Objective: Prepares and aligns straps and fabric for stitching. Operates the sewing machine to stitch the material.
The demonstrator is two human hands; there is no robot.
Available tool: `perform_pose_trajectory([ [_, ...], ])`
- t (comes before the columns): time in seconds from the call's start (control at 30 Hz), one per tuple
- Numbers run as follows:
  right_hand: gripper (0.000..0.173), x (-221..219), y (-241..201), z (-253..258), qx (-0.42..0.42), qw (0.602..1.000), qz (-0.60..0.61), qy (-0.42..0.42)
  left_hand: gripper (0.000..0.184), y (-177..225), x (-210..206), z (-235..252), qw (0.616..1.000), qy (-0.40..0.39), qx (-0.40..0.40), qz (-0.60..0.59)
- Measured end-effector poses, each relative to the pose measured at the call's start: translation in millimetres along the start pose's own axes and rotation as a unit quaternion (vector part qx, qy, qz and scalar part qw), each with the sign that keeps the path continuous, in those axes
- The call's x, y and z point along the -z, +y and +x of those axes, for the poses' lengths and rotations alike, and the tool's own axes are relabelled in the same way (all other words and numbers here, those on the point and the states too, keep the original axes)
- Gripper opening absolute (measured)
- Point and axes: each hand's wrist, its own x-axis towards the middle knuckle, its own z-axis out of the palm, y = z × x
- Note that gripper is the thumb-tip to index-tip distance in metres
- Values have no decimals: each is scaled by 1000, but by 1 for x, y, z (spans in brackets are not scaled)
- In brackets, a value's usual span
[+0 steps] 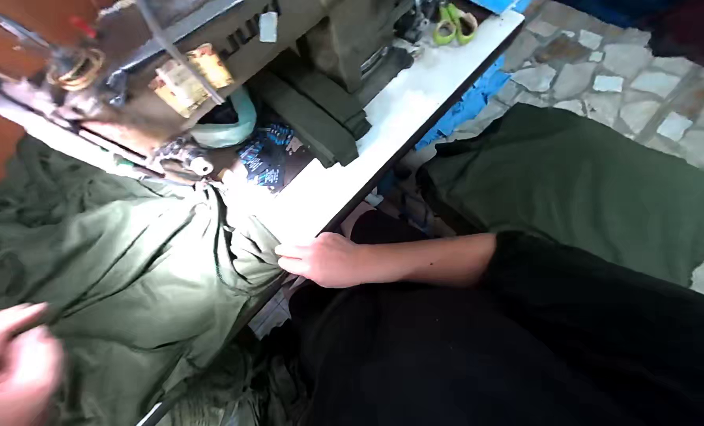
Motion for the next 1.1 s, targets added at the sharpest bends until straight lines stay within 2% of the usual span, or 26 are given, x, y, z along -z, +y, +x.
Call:
perform_pose_trajectory([
  [0.03,27,1,2,-6,-5,1000,13,-15,34,60,-4,33,999,4,-24,-23],
  [0.07,33,1,3,-10,-5,999,25,-18,31,104,-17,59,998,10,-52,-38],
  [0.13,37,1,6,-19,-5,999,45,-12,26,156,-55,103,987,16,-141,-81],
  [0.2,37,9,7,-29,-26,996,78,-26,21,184,-93,141,963,36,-243,-114],
  [0.3,37,21,14,-54,-55,990,129,15,21,219,-124,188,925,81,-355,-105],
  [0.4,36,32,26,-84,-109,979,168,48,24,234,-133,217,908,61,-411,-51],
  [0.5,30,38,39,-111,-153,966,180,104,18,235,-131,229,896,38,-438,-57],
  [0.63,25,48,53,-123,-175,946,198,187,18,233,-129,231,898,40,-422,-121],
  [0.77,21,64,73,-105,-163,908,199,332,24,236,-126,230,913,19,-347,-214],
  [0.87,20,83,86,-84,-163,876,201,406,28,240,-116,228,926,-1,-224,-303],
  [0.93,19,94,92,-70,-140,866,198,437,28,240,-108,230,918,12,-120,-378],
  [1.03,18,113,101,-45,-45,895,146,419,10,242,-97,242,868,103,-53,-482],
  [1.1,17,133,107,-20,-14,939,84,332,6,241,-92,250,840,168,-65,-513],
])
